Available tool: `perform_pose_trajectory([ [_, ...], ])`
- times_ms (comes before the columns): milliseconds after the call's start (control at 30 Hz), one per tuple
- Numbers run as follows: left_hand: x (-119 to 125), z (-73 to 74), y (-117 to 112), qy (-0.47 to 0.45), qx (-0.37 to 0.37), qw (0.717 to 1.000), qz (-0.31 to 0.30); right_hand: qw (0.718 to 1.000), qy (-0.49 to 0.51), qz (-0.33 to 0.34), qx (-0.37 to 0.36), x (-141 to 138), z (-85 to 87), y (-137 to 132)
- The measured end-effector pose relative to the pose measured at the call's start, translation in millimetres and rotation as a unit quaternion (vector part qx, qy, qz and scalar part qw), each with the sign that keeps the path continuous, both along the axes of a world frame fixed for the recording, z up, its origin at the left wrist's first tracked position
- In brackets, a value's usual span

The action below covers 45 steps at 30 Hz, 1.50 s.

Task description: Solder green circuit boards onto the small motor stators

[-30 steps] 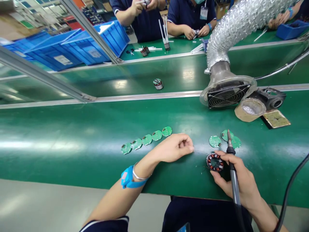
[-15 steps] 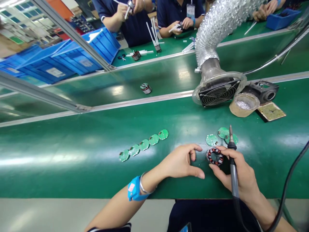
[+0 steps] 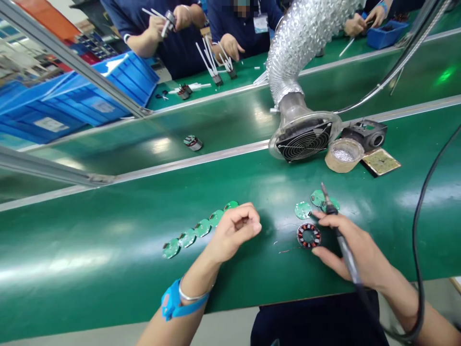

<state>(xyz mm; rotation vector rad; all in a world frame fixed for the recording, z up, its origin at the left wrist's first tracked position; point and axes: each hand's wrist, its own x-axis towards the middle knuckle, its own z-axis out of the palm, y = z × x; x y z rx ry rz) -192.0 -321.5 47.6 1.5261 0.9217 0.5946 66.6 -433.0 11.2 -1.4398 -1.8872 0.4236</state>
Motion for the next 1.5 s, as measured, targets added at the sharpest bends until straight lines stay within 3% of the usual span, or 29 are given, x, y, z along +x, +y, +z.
perform_pose_trajectory([
  [167,7.7,-25.0,1.8,0.049,-0.092,0.994,-0.031,0.982,-0.146,-0.109,0.048,35.2,-4.6,25.3],
  [233,14.3,-34.6,-2.0,0.064,-0.094,0.993,-0.041,0.978,-0.176,-0.105,0.028,40.4,-7.7,28.5],
  [300,20.0,-41.1,-6.3,0.056,-0.103,0.992,-0.048,0.986,-0.142,-0.09,0.023,40.2,-4.7,24.6],
  [433,27.9,-43.6,-12.1,0.051,-0.088,0.99,-0.099,0.999,-0.027,0.026,-0.012,27.8,17.9,9.9],
  [533,31.4,-41.0,-14.9,0.057,-0.06,0.989,-0.121,0.983,-0.033,0.171,-0.064,14.4,33.9,8.8],
  [633,33.2,-39.3,-17.8,0.069,-0.024,0.991,-0.115,0.969,-0.043,0.228,-0.083,6.0,39.0,13.6],
  [700,34.1,-39.4,-20.3,0.076,0.005,0.991,-0.109,0.975,-0.037,0.208,-0.068,3.9,36.3,13.9],
  [867,39.6,-42.9,-30.3,0.077,0.075,0.99,-0.092,0.998,-0.033,0.057,0.011,-0.7,19.5,4.6],
  [1100,43.5,-43.8,-40.9,0.067,0.14,0.985,-0.074,0.988,-0.011,0.142,-0.054,4.5,23.2,9.6],
  [1267,41.2,-39.8,-36.8,0.011,0.066,0.996,-0.065,0.98,-0.031,0.176,-0.091,11.7,29.2,11.8],
  [1367,40.7,-36.5,-32.9,-0.039,-0.024,0.997,-0.057,0.976,-0.031,0.195,-0.087,12.0,29.7,12.2],
  [1500,44.7,-30.9,-28.1,-0.032,-0.11,0.991,-0.068,0.97,-0.031,0.219,-0.102,10.8,32.4,14.5],
])
